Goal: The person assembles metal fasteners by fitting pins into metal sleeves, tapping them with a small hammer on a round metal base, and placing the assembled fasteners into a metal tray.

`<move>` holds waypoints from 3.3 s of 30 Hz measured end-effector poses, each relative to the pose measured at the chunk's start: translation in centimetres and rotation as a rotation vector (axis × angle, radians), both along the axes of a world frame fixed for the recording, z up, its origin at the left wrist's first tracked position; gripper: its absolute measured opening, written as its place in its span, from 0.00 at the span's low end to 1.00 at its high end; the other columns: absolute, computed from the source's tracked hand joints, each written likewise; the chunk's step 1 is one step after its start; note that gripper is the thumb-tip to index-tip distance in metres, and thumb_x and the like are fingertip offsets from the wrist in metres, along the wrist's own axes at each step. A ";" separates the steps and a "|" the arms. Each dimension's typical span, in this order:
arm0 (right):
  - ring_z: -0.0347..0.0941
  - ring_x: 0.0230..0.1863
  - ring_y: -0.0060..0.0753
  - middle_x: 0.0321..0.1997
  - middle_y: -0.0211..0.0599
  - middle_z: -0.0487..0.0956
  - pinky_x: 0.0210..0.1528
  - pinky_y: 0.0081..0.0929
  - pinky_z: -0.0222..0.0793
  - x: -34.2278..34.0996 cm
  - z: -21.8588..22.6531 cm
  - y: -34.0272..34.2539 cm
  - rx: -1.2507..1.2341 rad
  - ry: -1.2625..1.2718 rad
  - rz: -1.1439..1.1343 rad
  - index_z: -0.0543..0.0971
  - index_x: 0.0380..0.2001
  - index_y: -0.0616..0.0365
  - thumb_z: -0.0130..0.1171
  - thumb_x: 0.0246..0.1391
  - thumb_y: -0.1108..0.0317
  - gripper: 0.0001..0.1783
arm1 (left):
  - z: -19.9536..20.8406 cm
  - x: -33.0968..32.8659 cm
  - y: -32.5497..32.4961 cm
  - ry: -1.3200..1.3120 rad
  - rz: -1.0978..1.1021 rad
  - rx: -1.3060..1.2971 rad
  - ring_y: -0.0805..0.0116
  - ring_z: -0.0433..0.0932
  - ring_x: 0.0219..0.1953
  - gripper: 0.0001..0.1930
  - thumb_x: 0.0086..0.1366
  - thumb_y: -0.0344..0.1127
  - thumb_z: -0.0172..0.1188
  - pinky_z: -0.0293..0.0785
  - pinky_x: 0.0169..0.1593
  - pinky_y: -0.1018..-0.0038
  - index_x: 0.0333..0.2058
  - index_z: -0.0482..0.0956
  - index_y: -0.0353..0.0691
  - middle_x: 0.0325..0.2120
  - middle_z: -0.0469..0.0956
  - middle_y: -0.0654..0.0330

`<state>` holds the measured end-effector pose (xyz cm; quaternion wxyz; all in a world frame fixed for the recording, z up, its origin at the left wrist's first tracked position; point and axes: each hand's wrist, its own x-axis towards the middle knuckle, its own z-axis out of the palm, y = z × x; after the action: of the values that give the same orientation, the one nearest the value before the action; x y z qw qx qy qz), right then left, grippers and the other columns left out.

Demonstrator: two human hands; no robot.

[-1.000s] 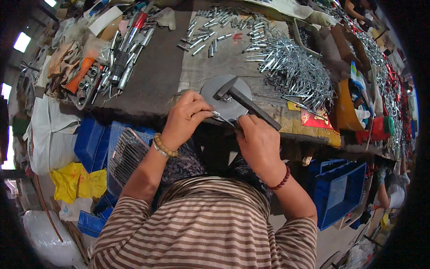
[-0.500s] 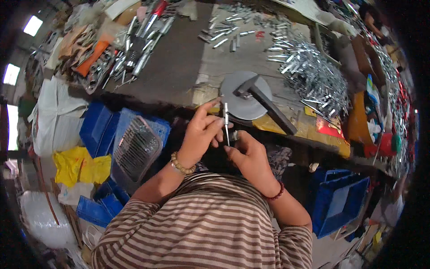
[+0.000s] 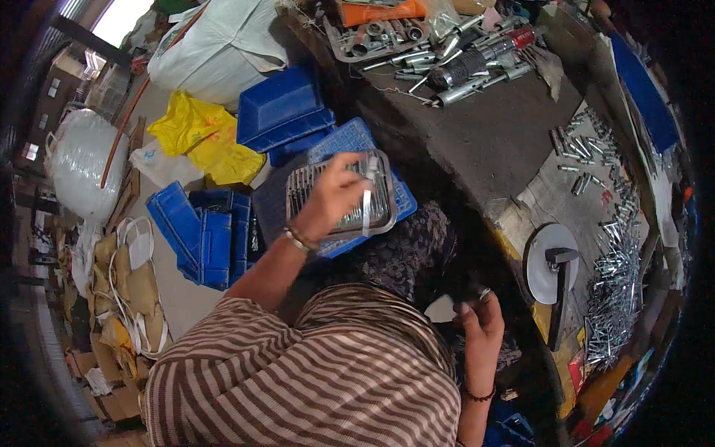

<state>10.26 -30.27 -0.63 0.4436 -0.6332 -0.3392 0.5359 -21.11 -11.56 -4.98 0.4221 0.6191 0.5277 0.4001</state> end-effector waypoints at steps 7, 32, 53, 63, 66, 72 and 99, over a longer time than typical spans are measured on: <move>0.74 0.36 0.18 0.38 0.27 0.79 0.40 0.20 0.72 -0.6 -0.5 1.0 -0.036 0.044 0.029 0.75 0.57 0.62 0.58 0.64 0.76 0.18 | -1.4 -7.5 1.6 0.309 0.251 -0.302 0.70 0.82 0.24 0.23 0.64 0.33 0.66 0.77 0.31 0.70 0.55 0.72 0.32 0.29 0.85 0.54; 0.69 0.37 0.16 0.34 0.28 0.78 0.41 0.21 0.69 -0.1 -4.2 -0.4 0.026 0.081 0.052 0.78 0.48 0.63 0.63 0.63 0.72 0.12 | 8.0 11.5 7.2 0.136 -0.200 0.170 0.63 0.81 0.30 0.14 0.65 0.31 0.65 0.76 0.38 0.70 0.49 0.81 0.36 0.31 0.82 0.53; 0.77 0.32 0.46 0.32 0.40 0.78 0.33 0.38 0.72 12.7 5.5 -5.5 0.146 -1.202 -0.521 0.80 0.31 0.58 0.70 0.50 0.70 0.08 | 7.2 32.0 11.2 0.519 -0.551 0.607 0.52 0.79 0.43 0.09 0.59 0.40 0.68 0.76 0.44 0.57 0.33 0.83 0.41 0.36 0.79 0.56; 0.78 0.40 0.44 0.35 0.36 0.76 0.40 0.41 0.77 19.7 3.0 -2.7 -0.041 -1.681 -0.187 0.80 0.28 0.54 0.64 0.46 0.72 0.05 | 10.3 25.3 2.1 0.449 -0.846 0.569 0.54 0.78 0.40 0.07 0.58 0.33 0.68 0.74 0.43 0.64 0.34 0.82 0.38 0.32 0.77 0.56; 0.77 0.42 0.45 0.36 0.38 0.77 0.41 0.42 0.76 19.9 3.5 -2.3 0.052 -1.688 -0.110 0.78 0.31 0.55 0.64 0.44 0.74 0.09 | 9.4 24.9 0.9 0.453 -0.891 0.632 0.52 0.78 0.41 0.08 0.59 0.34 0.68 0.75 0.44 0.62 0.35 0.82 0.39 0.34 0.77 0.55; 0.76 0.41 0.49 0.36 0.40 0.76 0.42 0.43 0.73 15.5 4.9 -0.4 0.331 -1.508 -0.105 0.76 0.38 0.55 0.64 0.43 0.76 0.15 | 8.0 24.9 0.1 0.338 -0.846 0.582 0.54 0.78 0.43 0.08 0.59 0.33 0.68 0.75 0.45 0.62 0.36 0.83 0.41 0.35 0.77 0.58; 0.75 0.38 0.41 0.32 0.33 0.74 0.40 0.38 0.70 10.2 3.0 3.0 0.526 -1.337 -0.026 0.81 0.30 0.52 0.64 0.45 0.74 0.07 | 6.9 24.6 -0.6 0.217 -0.809 0.379 0.61 0.80 0.38 0.05 0.59 0.28 0.68 0.75 0.41 0.70 0.35 0.85 0.36 0.34 0.78 0.58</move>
<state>20.48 -27.22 2.40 0.2850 -0.7021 -0.6486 -0.0715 3.51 -12.11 1.87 0.3660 0.8800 0.2020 0.2256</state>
